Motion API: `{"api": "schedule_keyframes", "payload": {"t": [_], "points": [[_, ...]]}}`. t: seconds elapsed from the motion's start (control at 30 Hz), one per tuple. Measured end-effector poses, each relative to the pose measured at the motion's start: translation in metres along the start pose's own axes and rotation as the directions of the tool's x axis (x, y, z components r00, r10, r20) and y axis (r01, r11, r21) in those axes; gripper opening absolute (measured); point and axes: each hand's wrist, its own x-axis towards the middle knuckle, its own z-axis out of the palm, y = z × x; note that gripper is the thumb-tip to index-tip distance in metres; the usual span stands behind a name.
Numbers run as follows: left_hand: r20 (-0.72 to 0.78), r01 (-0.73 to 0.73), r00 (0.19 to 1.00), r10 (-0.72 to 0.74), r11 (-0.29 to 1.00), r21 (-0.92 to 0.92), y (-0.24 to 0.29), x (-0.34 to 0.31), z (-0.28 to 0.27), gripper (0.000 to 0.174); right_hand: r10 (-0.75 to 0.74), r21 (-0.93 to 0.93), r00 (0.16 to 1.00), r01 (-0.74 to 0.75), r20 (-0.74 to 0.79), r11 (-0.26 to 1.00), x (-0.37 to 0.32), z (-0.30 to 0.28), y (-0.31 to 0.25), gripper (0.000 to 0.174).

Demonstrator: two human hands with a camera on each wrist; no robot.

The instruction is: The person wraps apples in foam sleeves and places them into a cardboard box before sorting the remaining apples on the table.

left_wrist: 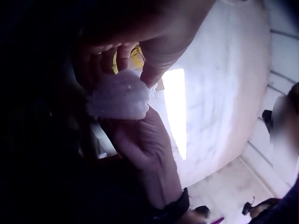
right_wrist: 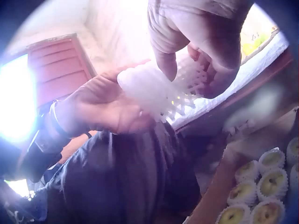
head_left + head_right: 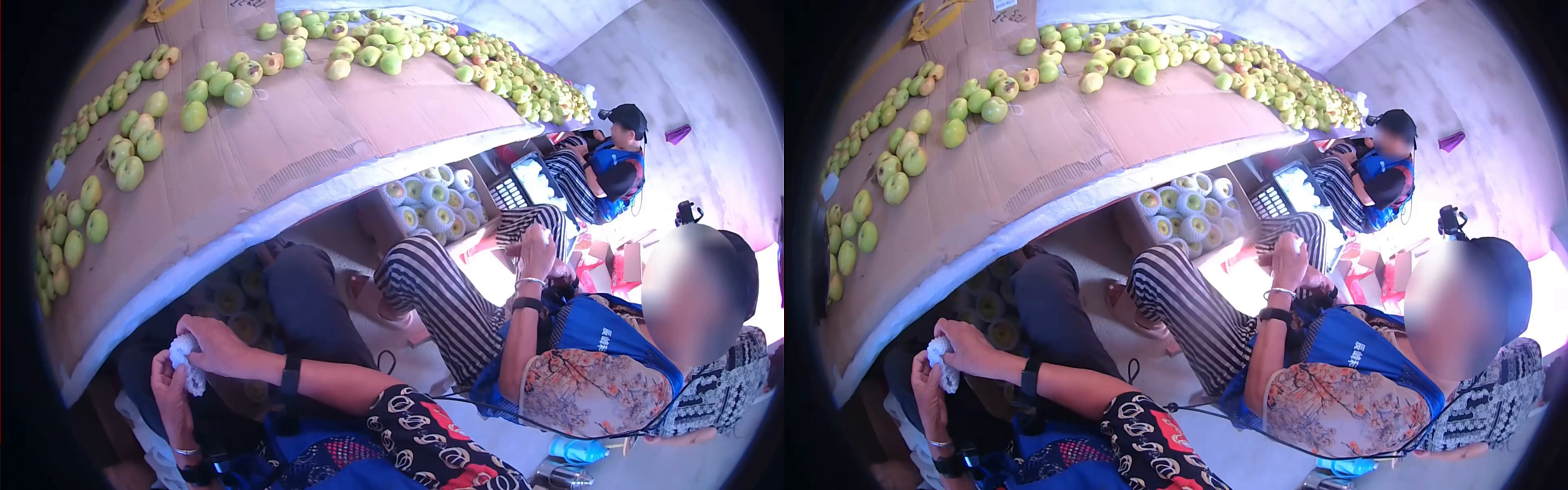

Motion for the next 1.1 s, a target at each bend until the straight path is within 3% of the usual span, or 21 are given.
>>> {"api": "schedule_keyframes", "payload": {"t": [0.13, 0.2, 0.3, 0.37, 0.43, 0.6, 0.67, 0.73, 0.77, 0.83, 0.97, 1.03, 1.1], "points": [[-0.027, -0.121, 0.992, 0.125, 0.987, 0.107, -0.009, 0.006, -0.004, 0.033, -0.010, -0.007, 0.998, 0.010, -0.059, 1.000, 0.001, 0.004, 0.005, 0.035], [-0.166, -0.182, 0.966, 0.197, 0.978, 0.104, -0.007, 0.007, -0.002, 0.035, -0.048, -0.008, 0.993, 0.047, -0.106, 0.999, -0.001, 0.005, 0.008, 0.035], [-0.198, -0.194, 0.952, 0.235, 0.959, 0.204, -0.014, 0.012, -0.010, 0.038, 0.004, 0.048, 0.995, 0.001, -0.101, 0.999, 0.002, 0.003, 0.009, 0.035], [-0.170, -0.198, 0.959, 0.226, 0.965, 0.170, -0.018, 0.016, -0.018, 0.038, 0.045, 0.059, 0.995, -0.040, -0.085, 0.997, 0.003, 0.001, 0.012, 0.034], [-0.111, -0.270, 0.937, 0.331, 0.889, 0.369, -0.020, 0.019, -0.017, 0.037, 0.050, 0.044, 0.992, -0.046, -0.114, 0.998, 0.003, 0.001, 0.015, 0.033], [-0.123, -0.352, 0.859, 0.497, 0.747, 0.565, -0.028, 0.026, -0.013, 0.038, 0.104, 0.049, 0.991, -0.100, -0.080, 0.994, 0.006, -0.005, 0.022, 0.030], [-0.121, -0.367, 0.823, 0.555, 0.682, 0.633, -0.027, 0.030, -0.006, 0.038, -0.031, 0.052, 0.992, 0.037, -0.120, 0.998, 0.005, -0.003, 0.029, 0.029], [-0.133, -0.255, 0.760, 0.636, 0.480, 0.840, -0.018, 0.030, 0.011, 0.034, -0.074, 0.019, 0.984, 0.078, -0.160, 0.997, 0.003, -0.004, 0.021, 0.027], [-0.128, -0.262, 0.759, 0.639, 0.478, 0.838, -0.019, 0.032, 0.008, 0.034, -0.117, -0.015, 0.974, 0.116, -0.196, 0.993, 0.004, -0.005, 0.017, 0.026], [-0.097, -0.146, 0.835, 0.542, 0.389, 0.910, -0.025, 0.036, -0.002, 0.024, -0.144, -0.016, 0.967, 0.143, -0.211, 0.990, 0.004, -0.006, 0.013, 0.025], [0.032, -0.268, 0.860, 0.509, 0.398, 0.877, -0.018, 0.039, 0.001, 0.016, -0.193, -0.099, 0.937, 0.172, -0.291, 0.980, 0.007, -0.001, 0.018, 0.020], [-0.003, -0.247, 0.922, 0.386, 0.595, 0.765, -0.027, 0.041, -0.006, 0.013, -0.150, -0.139, 0.948, 0.114, -0.281, 0.984, 0.008, -0.002, 0.019, 0.020], [-0.059, -0.220, 0.910, 0.410, 0.599, 0.770, -0.029, 0.039, -0.007, 0.014, -0.108, -0.173, 0.957, 0.062, -0.269, 0.983, 0.011, -0.001, 0.019, 0.020]]}}
